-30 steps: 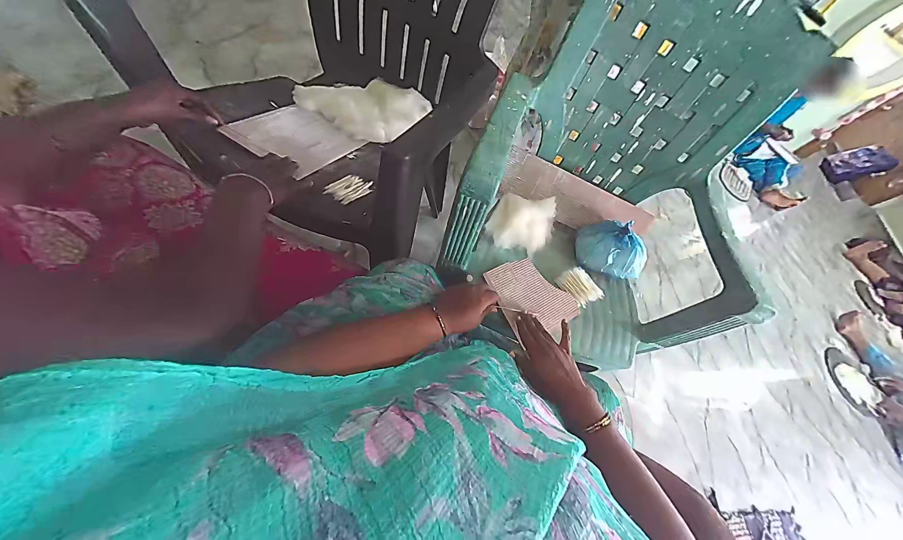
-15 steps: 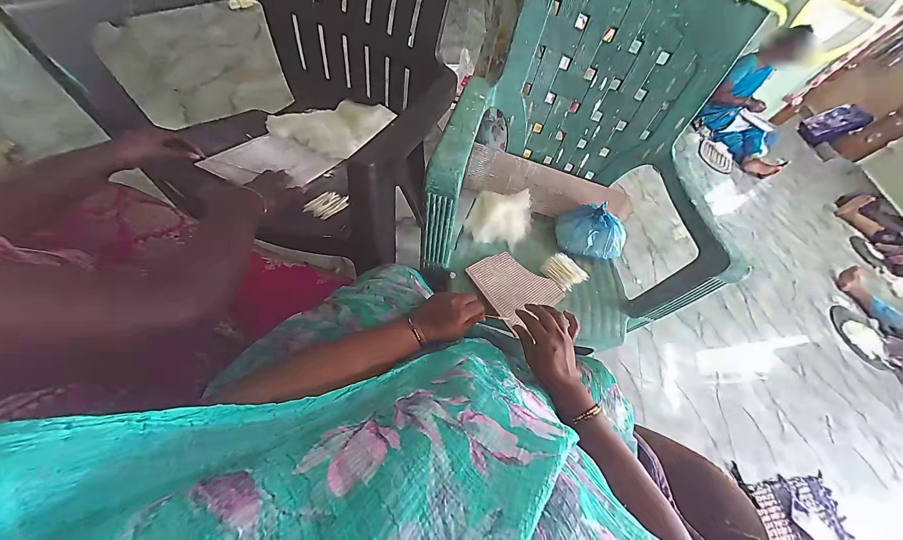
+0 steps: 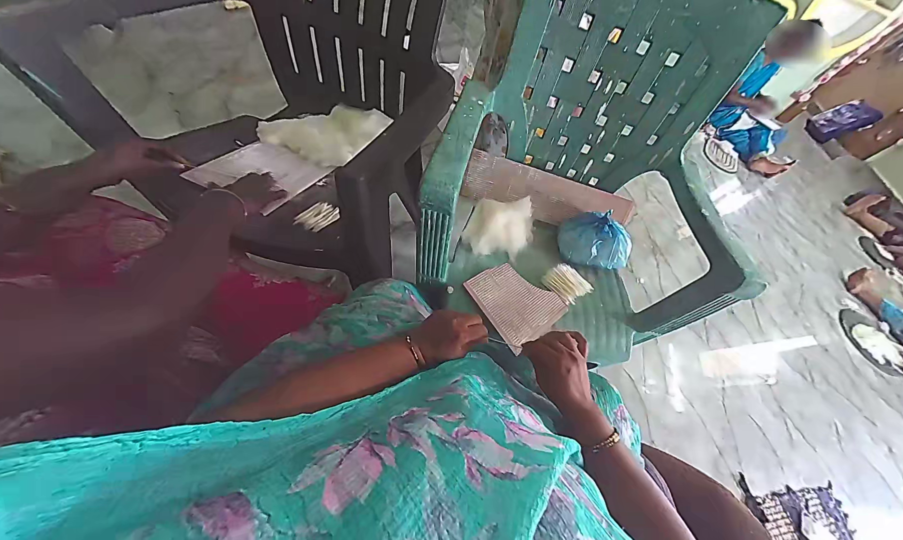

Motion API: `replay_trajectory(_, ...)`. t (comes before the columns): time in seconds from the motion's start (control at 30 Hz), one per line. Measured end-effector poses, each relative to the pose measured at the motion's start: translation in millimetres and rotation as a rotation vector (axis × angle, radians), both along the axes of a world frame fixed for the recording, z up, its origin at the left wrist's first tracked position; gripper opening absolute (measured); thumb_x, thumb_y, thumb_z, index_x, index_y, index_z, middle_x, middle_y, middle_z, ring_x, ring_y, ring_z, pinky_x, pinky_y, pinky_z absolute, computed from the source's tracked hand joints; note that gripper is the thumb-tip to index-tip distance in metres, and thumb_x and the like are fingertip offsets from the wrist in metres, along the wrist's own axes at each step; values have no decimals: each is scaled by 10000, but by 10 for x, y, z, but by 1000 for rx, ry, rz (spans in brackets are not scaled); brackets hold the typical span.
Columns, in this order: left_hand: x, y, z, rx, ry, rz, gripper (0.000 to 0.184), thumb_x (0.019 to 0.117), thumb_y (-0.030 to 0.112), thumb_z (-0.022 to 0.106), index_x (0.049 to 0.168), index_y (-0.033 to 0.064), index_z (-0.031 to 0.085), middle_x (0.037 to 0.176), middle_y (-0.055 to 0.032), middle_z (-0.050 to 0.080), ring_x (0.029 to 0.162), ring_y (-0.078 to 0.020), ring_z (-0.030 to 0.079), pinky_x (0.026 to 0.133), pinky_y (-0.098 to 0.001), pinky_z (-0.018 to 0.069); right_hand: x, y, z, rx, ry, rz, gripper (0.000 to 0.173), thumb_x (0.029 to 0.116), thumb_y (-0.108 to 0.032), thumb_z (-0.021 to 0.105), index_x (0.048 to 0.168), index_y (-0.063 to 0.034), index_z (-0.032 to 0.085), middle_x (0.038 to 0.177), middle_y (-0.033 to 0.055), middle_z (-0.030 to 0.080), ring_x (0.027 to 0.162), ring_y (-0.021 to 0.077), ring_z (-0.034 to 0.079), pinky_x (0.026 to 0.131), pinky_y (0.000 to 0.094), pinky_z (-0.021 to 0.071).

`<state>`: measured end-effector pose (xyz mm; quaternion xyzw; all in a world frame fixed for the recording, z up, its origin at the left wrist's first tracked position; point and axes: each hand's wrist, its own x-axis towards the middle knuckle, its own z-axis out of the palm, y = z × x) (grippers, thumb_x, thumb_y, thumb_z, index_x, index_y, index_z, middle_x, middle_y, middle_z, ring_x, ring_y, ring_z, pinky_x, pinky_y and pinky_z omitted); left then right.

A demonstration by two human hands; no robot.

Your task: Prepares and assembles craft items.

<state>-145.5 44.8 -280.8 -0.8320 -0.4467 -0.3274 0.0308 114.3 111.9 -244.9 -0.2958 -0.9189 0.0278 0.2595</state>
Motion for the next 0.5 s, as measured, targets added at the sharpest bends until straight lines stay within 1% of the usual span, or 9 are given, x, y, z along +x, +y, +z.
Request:
replay_trajectory(0.07, -24, 19, 22, -30, -39, 12, 340, 1061, 220, 473, 950, 17, 722, 838, -141, 690, 740, -282, 710, 636, -422, 587, 120, 79, 50, 12, -18, -37, 171, 926, -102, 640, 875, -133, 801, 877, 53, 770, 950, 293, 725, 969, 617, 451)
replay_trajectory(0.13, -47, 47, 39, -73, -112, 50, 317, 1052, 208, 495, 962, 16, 730, 867, -144, 703, 766, -283, 717, 659, -427, 592, 249, 200, 125, -13, -39, -110, 161, 929, -100, 641, 888, -103, 797, 889, 91, 766, 952, 328, 721, 966, 642, 449)
replay_trajectory(0.23, -72, 106, 56, -118, -210, 128, 298, 1044, 209, 524, 992, 21, 749, 929, -142, 736, 825, -279, 736, 704, -437, 600, 344, 473, 284, -130, -46, -265, 206, 977, -152, 616, 987, -49, 795, 996, 157, 764, 1045, 391, 693, 1007, 655, 430)
replay_trajectory(0.33, -78, 140, 68, -162, -239, 120, 293, 1041, 204, 527, 997, 15, 746, 943, -144, 739, 852, -283, 735, 727, -444, 598, 212, 808, 449, -239, -27, -424, 268, 1010, -202, 594, 1072, -8, 769, 1104, 215, 734, 1132, 431, 649, 1029, 663, 403)
replay_trajectory(0.4, -77, 146, 70, -182, -229, 91, 290, 1044, 201, 526, 1001, 13, 743, 962, -147, 741, 875, -283, 735, 754, -441, 601, 60, 1047, 469, -275, -17, -505, 268, 1015, -210, 587, 1081, -22, 766, 1110, 220, 724, 1129, 434, 641, 1024, 661, 401)
replay_trajectory(0.5, -89, 145, 83, -206, -231, 88, 290, 1045, 204, 523, 1006, 17, 741, 972, -147, 742, 873, -283, 738, 744, -446, 600, -178, 1319, 391, -250, -65, -557, 246, 1017, -232, 604, 1094, -76, 777, 1124, 206, 721, 1147, 439, 626, 1014, 662, 394)
